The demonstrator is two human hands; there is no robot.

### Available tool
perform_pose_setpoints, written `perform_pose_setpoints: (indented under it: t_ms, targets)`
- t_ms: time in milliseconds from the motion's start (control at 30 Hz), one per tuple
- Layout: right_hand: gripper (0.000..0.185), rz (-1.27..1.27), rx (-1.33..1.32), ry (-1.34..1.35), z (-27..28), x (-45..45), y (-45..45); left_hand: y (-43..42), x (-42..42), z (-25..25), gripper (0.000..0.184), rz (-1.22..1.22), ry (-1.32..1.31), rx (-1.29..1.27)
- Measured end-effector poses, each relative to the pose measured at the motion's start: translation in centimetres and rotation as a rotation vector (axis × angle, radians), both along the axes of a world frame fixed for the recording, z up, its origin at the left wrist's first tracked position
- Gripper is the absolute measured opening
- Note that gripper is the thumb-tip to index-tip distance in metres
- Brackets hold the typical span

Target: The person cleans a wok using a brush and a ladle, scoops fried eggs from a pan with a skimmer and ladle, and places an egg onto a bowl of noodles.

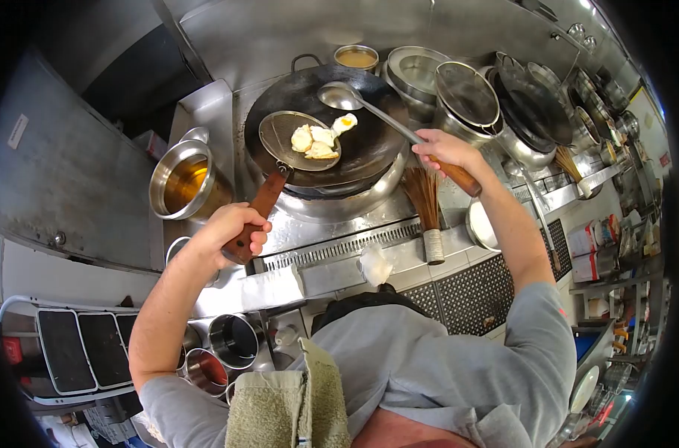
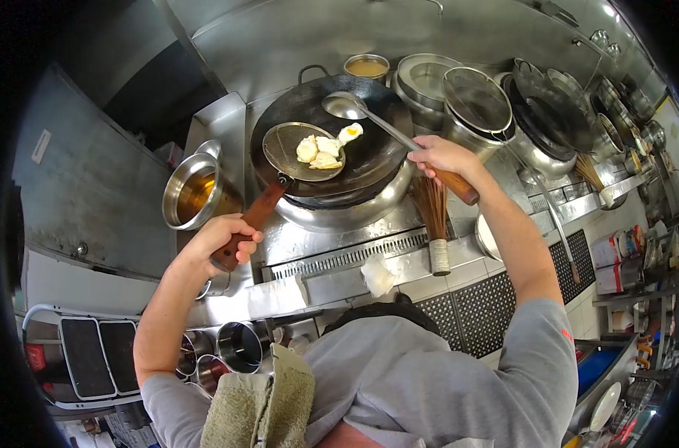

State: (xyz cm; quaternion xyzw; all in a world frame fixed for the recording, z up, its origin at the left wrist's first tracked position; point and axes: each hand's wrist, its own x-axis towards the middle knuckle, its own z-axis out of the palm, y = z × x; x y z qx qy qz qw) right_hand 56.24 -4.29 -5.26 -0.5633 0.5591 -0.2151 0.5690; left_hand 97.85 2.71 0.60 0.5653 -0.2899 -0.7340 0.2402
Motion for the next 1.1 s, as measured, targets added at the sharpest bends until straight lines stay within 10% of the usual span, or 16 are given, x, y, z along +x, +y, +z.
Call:
perform_pose_setpoints:
  t_ms: [233, 600, 1100]
  targets:
    - [0.020, 0.111, 0.150, 0.038, 3.3, -3.0, -0.7, 0.2, -0.6, 0.2, 0.019, 0.007, -0.070, -0.010]
    - [0.017, -0.251, 0.560, -0.761, 2.2, 1.9, 5.0, 1.9, -2.5, -1.0, 0.016, -0.019, -0.080, -0.046]
    - [0.022, -0.493, 0.578, -1.186, 3.1, 4.8, 8.8, 2.8, -3.7, -5.3, 0.022, -0.002, 0.212, -0.057]
